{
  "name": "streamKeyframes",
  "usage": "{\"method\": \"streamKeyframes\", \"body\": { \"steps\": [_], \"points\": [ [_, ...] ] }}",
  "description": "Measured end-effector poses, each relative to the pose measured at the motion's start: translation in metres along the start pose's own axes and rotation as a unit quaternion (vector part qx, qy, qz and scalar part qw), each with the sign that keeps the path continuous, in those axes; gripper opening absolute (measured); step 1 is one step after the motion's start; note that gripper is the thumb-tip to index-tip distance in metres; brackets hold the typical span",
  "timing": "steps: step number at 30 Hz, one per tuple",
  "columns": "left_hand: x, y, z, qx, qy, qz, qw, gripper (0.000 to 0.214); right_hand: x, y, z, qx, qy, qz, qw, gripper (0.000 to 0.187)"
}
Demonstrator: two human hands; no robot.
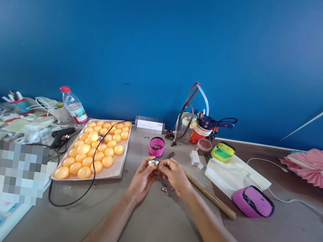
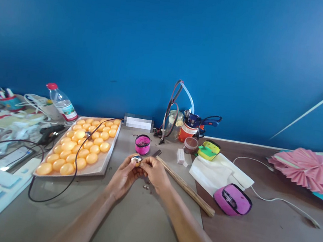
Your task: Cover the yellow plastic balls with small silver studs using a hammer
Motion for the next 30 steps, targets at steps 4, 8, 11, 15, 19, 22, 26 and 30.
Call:
{"method": "streamKeyframes", "body": {
  "steps": [4, 8, 11, 15, 19, 22, 26, 30],
  "points": [
    [0.0007, -0.0014, 0.0006, -0.004, -0.002, -0.005, 1.0, 0.027, 0.0019, -0.0001, 0.0002, 0.001, -0.007, -0.012, 1.0, 0.016],
    [-0.0001, 0.0002, -0.0001, -0.002, -0.002, -0.004, 1.0, 0.027, 0.0032, -0.0004, 0.0, 0.003, -0.015, -0.024, 1.0, 0.018],
    [-0.0009, 0.0009, -0.0008, -0.001, 0.0, -0.005, 1.0, 0.027, 0.0044, -0.0006, 0.0, 0.003, -0.023, -0.032, 0.999, 0.019],
    [-0.0016, 0.0015, -0.001, 0.0, 0.002, -0.009, 1.0, 0.028, 0.0059, -0.0013, -0.0005, -0.001, -0.03, -0.044, 0.999, 0.018],
    [-0.0022, 0.0029, -0.001, 0.001, 0.003, -0.004, 1.0, 0.027, 0.0082, -0.0024, -0.0009, -0.006, -0.039, -0.057, 0.998, 0.019],
    [-0.0021, 0.003, -0.0011, -0.001, 0.003, -0.005, 1.0, 0.026, 0.0078, -0.0024, -0.0005, -0.007, -0.043, -0.066, 0.997, 0.021],
    [-0.0018, 0.0023, -0.0012, 0.0, 0.01, -0.003, 1.0, 0.025, 0.0069, -0.0054, 0.0019, -0.023, -0.064, -0.096, 0.993, 0.025],
    [-0.0018, 0.0021, -0.0011, 0.001, 0.017, 0.007, 1.0, 0.025, 0.0061, -0.0085, 0.0042, -0.035, -0.083, -0.125, 0.988, 0.028]
  ]
}}
Point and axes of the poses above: each hand's wrist, its own z-axis away from the middle knuckle, its own y-axis out of the back of the hand, x = y × z, the point moved 9 cm from there along -z, towards the middle knuckle, and after that the axes turned 9 degrees about x, right-handed, at the moved point
